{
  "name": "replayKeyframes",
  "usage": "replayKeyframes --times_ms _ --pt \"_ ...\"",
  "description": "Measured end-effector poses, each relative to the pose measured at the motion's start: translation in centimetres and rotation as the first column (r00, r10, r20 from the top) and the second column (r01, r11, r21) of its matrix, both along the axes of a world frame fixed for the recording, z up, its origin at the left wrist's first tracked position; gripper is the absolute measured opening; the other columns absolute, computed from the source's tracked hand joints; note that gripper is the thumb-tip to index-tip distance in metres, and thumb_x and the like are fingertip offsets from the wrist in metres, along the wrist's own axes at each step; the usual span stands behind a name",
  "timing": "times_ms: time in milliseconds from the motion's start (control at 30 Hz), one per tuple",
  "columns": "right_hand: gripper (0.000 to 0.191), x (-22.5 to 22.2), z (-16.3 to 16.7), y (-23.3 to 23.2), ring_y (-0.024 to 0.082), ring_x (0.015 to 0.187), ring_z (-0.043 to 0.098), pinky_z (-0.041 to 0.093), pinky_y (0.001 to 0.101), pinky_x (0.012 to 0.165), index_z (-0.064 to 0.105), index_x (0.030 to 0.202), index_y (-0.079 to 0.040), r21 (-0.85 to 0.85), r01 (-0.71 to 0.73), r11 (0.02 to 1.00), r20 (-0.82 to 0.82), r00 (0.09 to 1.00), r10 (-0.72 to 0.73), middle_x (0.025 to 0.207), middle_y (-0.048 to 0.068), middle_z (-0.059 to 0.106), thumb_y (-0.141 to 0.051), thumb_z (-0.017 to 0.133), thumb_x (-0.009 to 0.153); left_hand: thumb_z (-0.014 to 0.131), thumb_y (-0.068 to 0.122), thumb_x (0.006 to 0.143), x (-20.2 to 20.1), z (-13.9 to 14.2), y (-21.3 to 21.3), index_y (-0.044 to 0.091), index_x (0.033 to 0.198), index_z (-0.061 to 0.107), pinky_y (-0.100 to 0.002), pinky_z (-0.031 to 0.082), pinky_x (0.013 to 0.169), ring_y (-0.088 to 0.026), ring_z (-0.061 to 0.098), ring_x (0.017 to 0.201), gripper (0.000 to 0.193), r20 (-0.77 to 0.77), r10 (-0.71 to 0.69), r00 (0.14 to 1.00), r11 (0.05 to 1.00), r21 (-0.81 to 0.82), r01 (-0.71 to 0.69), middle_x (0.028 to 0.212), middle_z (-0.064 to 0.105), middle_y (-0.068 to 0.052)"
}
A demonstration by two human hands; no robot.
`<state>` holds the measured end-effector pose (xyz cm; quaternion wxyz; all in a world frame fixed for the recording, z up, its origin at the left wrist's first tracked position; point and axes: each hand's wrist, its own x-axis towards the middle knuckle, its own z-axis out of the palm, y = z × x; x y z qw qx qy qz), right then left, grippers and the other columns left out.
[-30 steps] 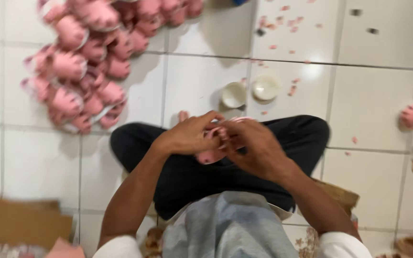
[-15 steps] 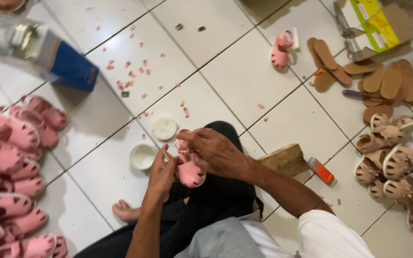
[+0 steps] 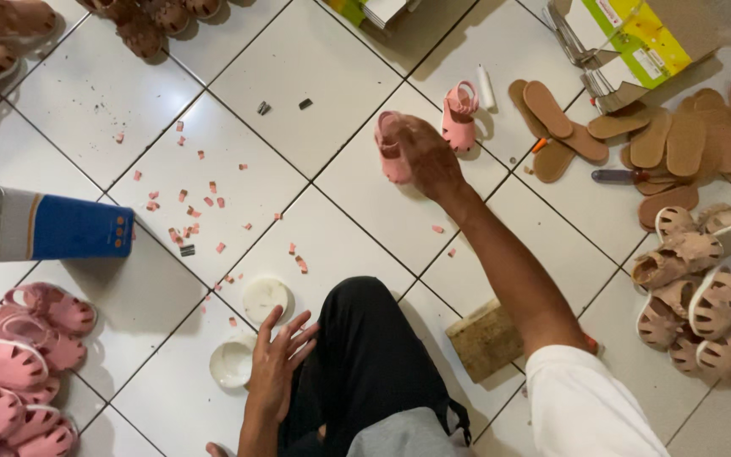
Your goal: The person sits on the workshop floor and applies glue from a tin can onto the soles of pink children's sandals using a small cup, then presses and rubs the sole onto the shoe by hand. Finished sandals are placed onto a pile on the floor, and the person picks up the next sandal to repeat the process.
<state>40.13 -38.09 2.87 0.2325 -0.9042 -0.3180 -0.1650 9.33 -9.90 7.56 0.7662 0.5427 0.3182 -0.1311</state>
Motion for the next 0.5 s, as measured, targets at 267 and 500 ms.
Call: replayKeyframes --times_ms 267,500 --pt "0.107 -2.9 -6.7 1.2 0.047 0.132 0.046 0.04 0.0514 0.108 0.022 0.153 0.007 0.288 0.488 0.824 -0.12 0.872 -0.475 0.144 0.034 0.044 -0.024 0.092 0.079 0.047 0.034 0.1 -1.0 -3.8 2.0 0.006 0.152 0.034 -0.047 0.05 0.104 -0.037 0.063 0.128 0.06 -0.09 0.158 0.983 0.987 0.033 -0.156 0.141 0.059 -0.026" --pt "0.101 -0.1 -8.8 3.1 0.037 0.114 0.059 0.051 0.0456 0.098 0.026 0.156 0.003 0.3 0.613 0.731 -0.277 0.789 -0.548 0.127 0.021 0.058 -0.023 0.09 0.082 0.047 0.029 0.1 1.0 -6.0 1.9 0.005 0.15 0.038 -0.047 0.051 0.102 -0.037 0.065 0.123 0.056 -0.113 0.173 0.978 0.984 -0.013 -0.176 0.139 0.06 -0.027"
